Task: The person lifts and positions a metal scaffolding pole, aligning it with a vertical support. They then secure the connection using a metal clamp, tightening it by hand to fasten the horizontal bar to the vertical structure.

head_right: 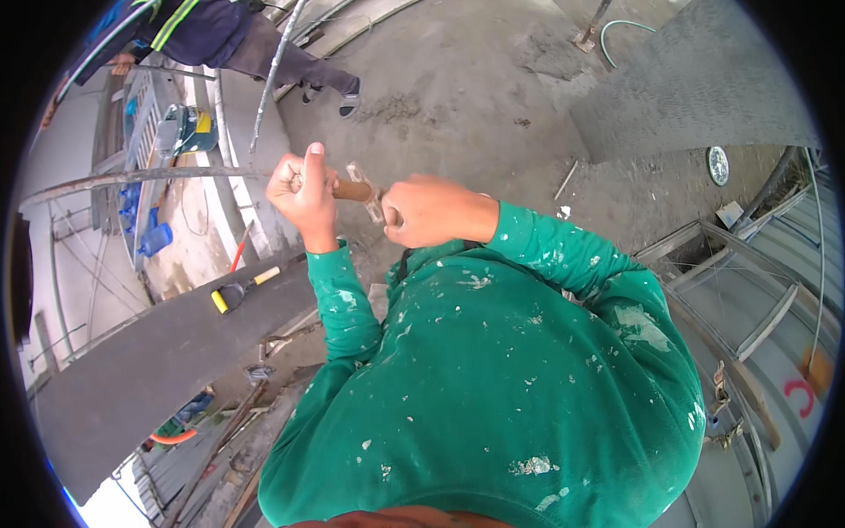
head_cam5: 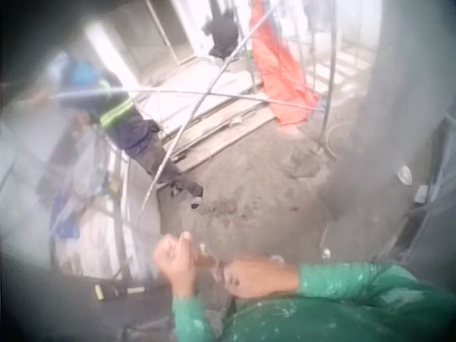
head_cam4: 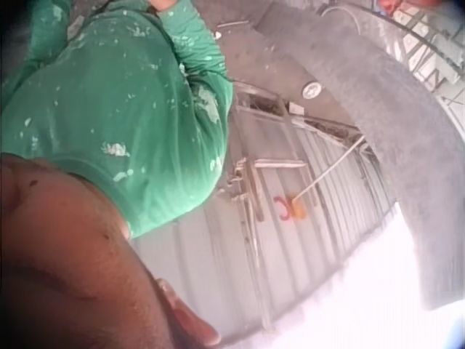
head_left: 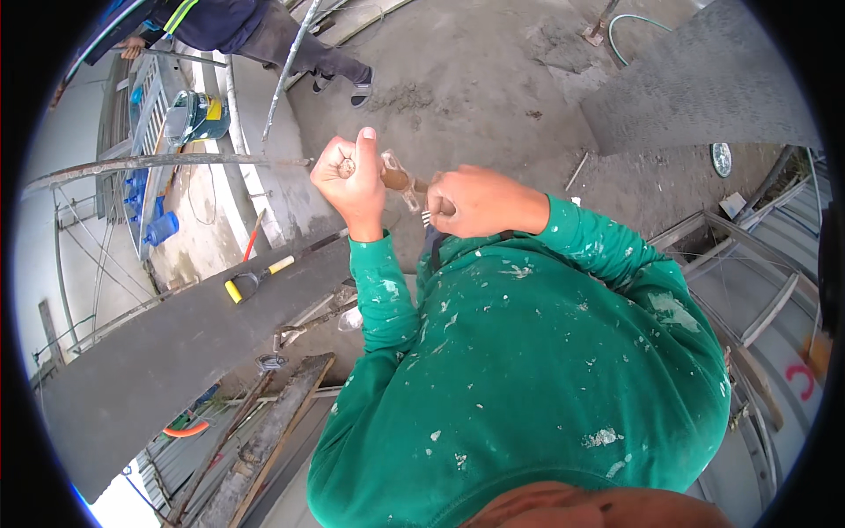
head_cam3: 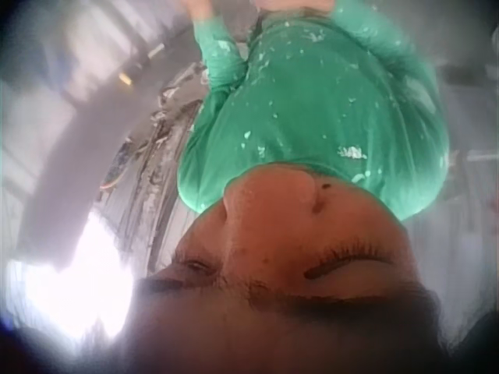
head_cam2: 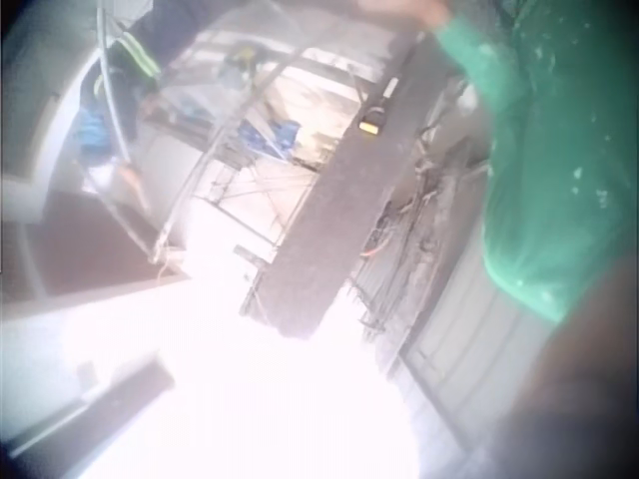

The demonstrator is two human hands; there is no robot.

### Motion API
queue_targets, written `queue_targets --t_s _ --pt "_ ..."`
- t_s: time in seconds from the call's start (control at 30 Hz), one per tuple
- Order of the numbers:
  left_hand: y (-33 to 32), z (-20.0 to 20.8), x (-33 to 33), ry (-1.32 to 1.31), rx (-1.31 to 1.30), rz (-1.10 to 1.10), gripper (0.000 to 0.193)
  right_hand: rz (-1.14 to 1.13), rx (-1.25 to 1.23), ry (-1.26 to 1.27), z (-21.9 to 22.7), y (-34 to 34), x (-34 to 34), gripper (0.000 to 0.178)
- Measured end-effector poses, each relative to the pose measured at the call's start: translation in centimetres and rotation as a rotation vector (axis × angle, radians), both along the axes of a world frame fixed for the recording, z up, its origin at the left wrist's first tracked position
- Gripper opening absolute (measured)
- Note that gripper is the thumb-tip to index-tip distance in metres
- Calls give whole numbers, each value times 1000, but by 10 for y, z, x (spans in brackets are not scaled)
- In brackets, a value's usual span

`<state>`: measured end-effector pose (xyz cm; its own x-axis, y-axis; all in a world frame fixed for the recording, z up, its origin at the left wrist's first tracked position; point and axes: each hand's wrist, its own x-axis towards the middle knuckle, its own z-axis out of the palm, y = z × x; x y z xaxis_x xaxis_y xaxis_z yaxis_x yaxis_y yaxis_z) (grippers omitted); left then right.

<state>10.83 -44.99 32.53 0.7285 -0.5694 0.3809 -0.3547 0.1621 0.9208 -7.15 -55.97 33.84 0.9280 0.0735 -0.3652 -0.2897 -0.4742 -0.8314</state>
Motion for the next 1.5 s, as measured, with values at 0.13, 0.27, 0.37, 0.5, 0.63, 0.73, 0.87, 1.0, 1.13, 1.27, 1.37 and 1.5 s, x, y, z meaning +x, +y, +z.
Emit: queue_targets --t_s 0.13,0.27,0.37,0.5,0.63,0.73,0.87,1.0,1.13,1.27,1.37,1.5 --pt "2 5 7 33 39 43 47 -321 -176 -352 -52 -16 36 56" --pt "11 10 27 24 61 112 48 -226 -458 -233 -79 26 82 51" --pt "28 5 61 116 -48 174 49 391 348 -5 -43 50 78 36" --pt "47 -6 109 192 -109 268 49 -10 -9 -57 -45 49 132 31" --pt "67 -44 173 140 -86 300 49 -167 -100 -521 -88 25 248 59" --pt "73 -59 221 194 -39 310 48 -120 -301 -482 -137 61 294 75" --pt "82 -86 303 232 -56 335 48 451 238 159 -109 57 355 64" --pt "92 -131 379 282 35 395 49 43 -34 115 -175 59 435 52" --pt "97 -212 459 207 103 346 49 -293 -120 -154 -281 85 534 46" --pt "102 -332 546 143 150 306 49 -159 -313 -262 -400 87 641 42" --pt "99 -437 599 249 61 332 47 47 -305 -392 -523 78 711 38" --pt "92 -582 656 73 52 417 45 180 -346 -447 -677 67 792 37"
